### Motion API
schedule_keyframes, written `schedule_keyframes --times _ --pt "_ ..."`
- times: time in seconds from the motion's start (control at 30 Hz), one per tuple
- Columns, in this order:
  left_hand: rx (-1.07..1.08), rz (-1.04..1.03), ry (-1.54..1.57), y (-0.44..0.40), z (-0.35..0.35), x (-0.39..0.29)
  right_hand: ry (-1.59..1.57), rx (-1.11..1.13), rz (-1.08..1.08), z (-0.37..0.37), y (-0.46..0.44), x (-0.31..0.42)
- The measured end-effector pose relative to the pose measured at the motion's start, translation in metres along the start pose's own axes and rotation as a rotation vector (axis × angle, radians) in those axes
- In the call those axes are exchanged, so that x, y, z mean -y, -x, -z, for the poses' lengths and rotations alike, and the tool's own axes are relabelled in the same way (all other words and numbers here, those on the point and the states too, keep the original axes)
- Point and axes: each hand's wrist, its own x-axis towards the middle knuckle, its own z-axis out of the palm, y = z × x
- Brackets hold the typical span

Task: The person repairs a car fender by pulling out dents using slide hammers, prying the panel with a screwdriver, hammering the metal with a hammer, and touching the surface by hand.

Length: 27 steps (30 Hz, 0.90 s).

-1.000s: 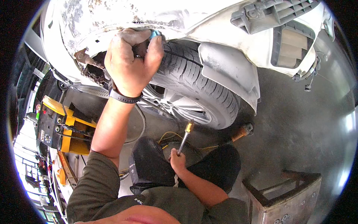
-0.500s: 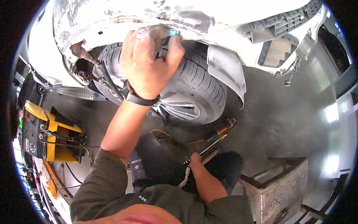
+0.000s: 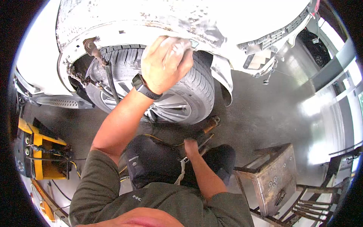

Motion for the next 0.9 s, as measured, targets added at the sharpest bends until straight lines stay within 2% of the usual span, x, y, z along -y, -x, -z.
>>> schedule_keyframes --times 0.07,0.1,0.13,0.17,0.2,0.23,0.27,0.3,0.37,0.4,0.47,0.6,0.7,0.9 --pt "0.121 -0.044 0.113 0.01 0.019 0.005 -0.128 0.151 0.549 -0.003 0.069 0.103" --pt "0.194 -0.055 0.168 0.031 0.027 0.01 -0.046 0.047 0.735 0.005 0.105 0.157" --pt "0.274 -0.041 0.181 0.057 0.035 0.019 0.115 -0.111 1.125 0.008 0.146 0.212" --pt "0.353 -0.033 0.196 0.073 0.042 0.026 0.146 -0.188 1.401 0.005 0.181 0.266" --pt "0.38 -0.037 0.189 0.072 0.047 0.031 0.336 -0.42 1.509 0.006 0.208 0.303" --pt "0.408 -0.044 0.181 0.069 0.051 0.036 0.505 -0.557 1.625 -0.001 0.238 0.339" --pt "0.44 -0.049 0.172 0.066 0.055 0.04 0.582 -0.603 1.591 -0.012 0.257 0.363" --pt "0.426 -0.044 0.166 0.054 0.056 0.043 0.753 -0.647 1.671 -0.017 0.264 0.38" --pt "0.37 -0.025 0.153 0.047 0.047 0.063 0.862 -0.722 1.792 -0.032 0.265 0.394" --pt "0.413 0.044 0.118 0.051 0.039 0.07 0.924 -0.783 1.782 -0.035 0.268 0.394" --pt "0.468 0.048 0.068 0.049 0.042 0.067 1.046 -0.894 1.751 -0.041 0.272 0.391" --pt "0.481 0.081 -0.018 0.051 0.039 0.06 1.085 -1.036 1.696 -0.051 0.269 0.388" --pt "0.48 0.071 -0.02 0.051 0.041 0.063 1.044 -1.028 1.754 -0.062 0.27 0.386" --pt "0.466 0.064 0.036 0.053 0.043 0.066 1.139 -1.092 1.68 -0.069 0.276 0.387"
